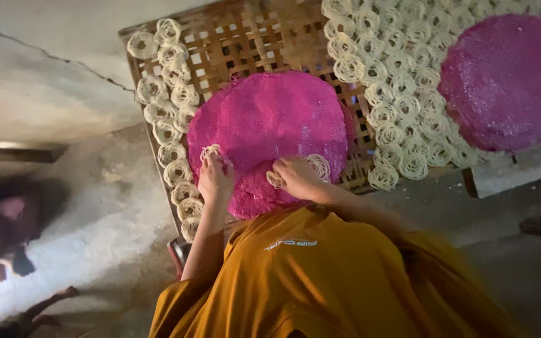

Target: The person picks up dried noodle nests one at a time from a bamboo drying rack and arranges them onto round pink mats. When a mat is filled, the person stacks it with other mats on the rack and continues filling the next mat.

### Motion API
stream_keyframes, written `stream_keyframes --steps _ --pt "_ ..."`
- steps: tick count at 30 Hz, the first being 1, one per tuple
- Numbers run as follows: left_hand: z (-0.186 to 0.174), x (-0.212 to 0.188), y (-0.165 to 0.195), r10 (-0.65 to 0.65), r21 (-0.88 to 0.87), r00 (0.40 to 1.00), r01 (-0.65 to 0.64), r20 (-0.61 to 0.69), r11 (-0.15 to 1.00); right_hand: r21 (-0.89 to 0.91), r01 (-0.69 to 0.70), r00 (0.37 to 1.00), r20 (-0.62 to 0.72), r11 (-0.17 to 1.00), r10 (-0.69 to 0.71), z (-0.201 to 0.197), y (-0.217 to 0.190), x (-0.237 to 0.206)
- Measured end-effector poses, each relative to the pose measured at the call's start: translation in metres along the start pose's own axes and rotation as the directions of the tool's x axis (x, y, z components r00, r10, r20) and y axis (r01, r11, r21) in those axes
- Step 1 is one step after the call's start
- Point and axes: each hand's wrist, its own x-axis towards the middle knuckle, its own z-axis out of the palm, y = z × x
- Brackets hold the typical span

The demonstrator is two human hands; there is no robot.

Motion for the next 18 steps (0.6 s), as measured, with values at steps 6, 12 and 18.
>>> stream_keyframes --steps 6,12,18 --pt "0.017 -0.001 -0.012 -0.048 -0.509 0.998 0.064 0.045 0.858 0.811 -0.208 0.966 0.259 0.548 -0.017 -0.042 -0.005 -0.017" --pt "-0.007 0.000 -0.020 -0.259 -0.542 0.966 0.224 0.013 0.810 0.904 -0.362 0.927 0.325 0.227 0.185 -0.109 0.063 -0.025" --pt "-0.020 -0.003 0.007 0.035 -0.177 0.933 -0.105 -0.357 0.979 0.406 -0.305 0.771 -0.425 0.861 0.474 -0.133 0.153 -0.007"
